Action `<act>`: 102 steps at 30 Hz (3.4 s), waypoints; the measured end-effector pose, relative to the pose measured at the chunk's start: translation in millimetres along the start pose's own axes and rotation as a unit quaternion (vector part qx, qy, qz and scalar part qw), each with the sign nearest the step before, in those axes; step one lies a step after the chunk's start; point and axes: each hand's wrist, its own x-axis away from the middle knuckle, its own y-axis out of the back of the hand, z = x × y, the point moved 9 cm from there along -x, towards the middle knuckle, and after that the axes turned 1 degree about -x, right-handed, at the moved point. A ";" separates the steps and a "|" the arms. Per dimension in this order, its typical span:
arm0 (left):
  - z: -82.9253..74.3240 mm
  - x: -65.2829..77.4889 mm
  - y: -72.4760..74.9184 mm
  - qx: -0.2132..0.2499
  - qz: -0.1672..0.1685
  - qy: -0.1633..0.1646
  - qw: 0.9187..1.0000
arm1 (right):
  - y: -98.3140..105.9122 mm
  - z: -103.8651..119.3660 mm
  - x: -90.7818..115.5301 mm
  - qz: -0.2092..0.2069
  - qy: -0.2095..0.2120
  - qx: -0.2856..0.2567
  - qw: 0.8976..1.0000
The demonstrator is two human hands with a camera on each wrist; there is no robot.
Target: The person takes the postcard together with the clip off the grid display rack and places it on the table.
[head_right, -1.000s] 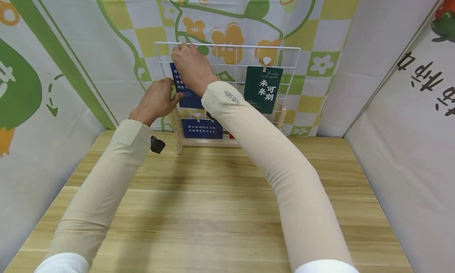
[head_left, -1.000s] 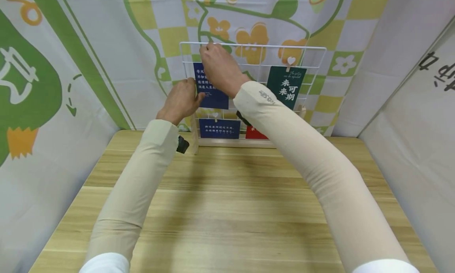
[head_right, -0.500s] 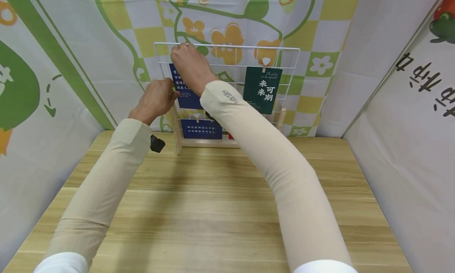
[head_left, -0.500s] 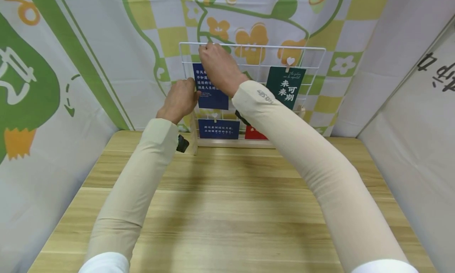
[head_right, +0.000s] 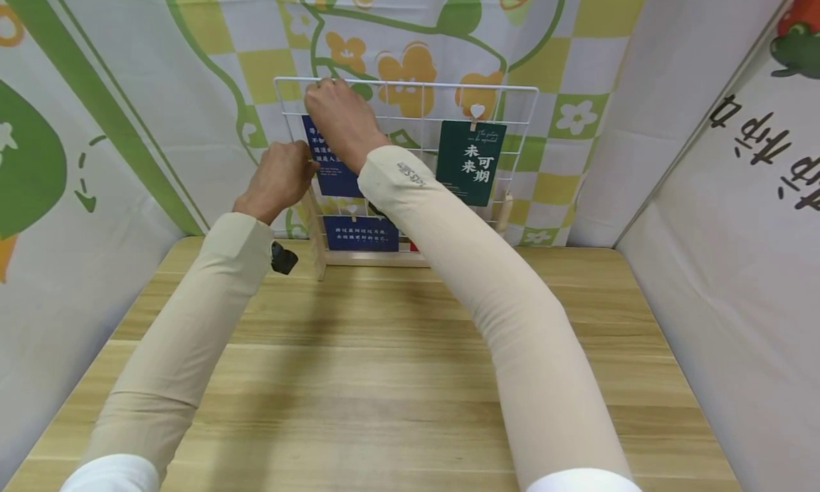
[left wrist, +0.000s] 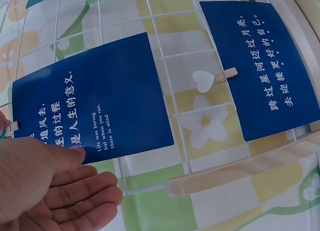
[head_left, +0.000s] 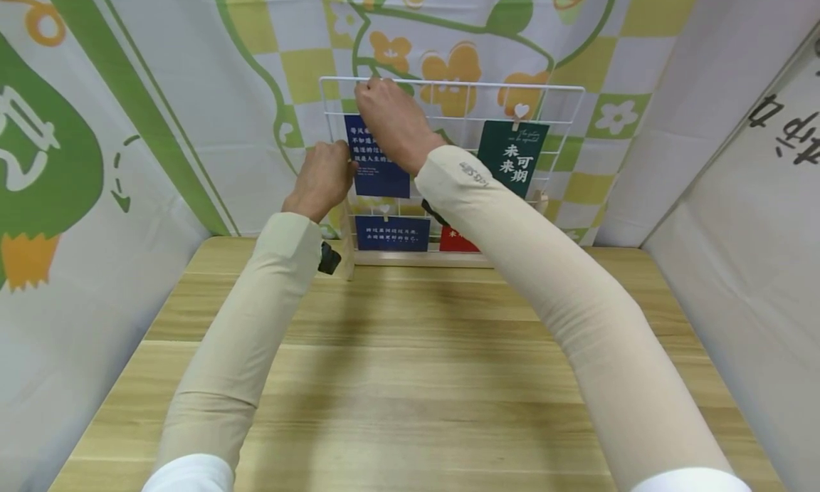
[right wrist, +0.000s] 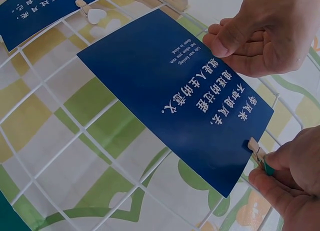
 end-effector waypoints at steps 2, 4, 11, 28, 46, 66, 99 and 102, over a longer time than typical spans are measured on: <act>1.5 -1.0 -1.1 -0.002 0.005 0.005 1.000 | -0.6 0.5 -0.4 -0.001 0.002 0.003 1.000; 2.7 -2.0 -2.1 -0.006 0.010 0.011 1.000 | -0.8 0.7 -0.6 -0.003 0.003 0.008 1.000; 3.6 -4.9 -2.5 -0.014 0.008 0.017 1.000 | -0.7 -0.4 -1.7 -0.010 0.004 0.012 1.000; 4.5 -8.6 -1.6 -0.015 -0.009 0.022 1.000 | -0.2 -0.3 -1.2 -0.020 -0.002 0.007 1.000; 5.0 -9.3 1.3 -0.012 -0.034 0.016 0.999 | 1.2 0.4 -2.8 -0.023 -0.001 0.015 1.000; 7.7 -10.6 0.5 -0.015 -0.024 0.027 0.999 | 8.2 -1.3 -6.0 -0.055 -0.008 0.000 0.998; 10.3 -10.1 -1.1 -0.015 0.000 0.049 0.999 | 16.1 -7.0 -4.5 -0.052 -0.043 -0.057 0.996; 10.7 -10.1 -0.8 -0.014 0.000 0.049 0.999 | 16.0 -7.0 -4.4 -0.052 -0.043 -0.056 0.996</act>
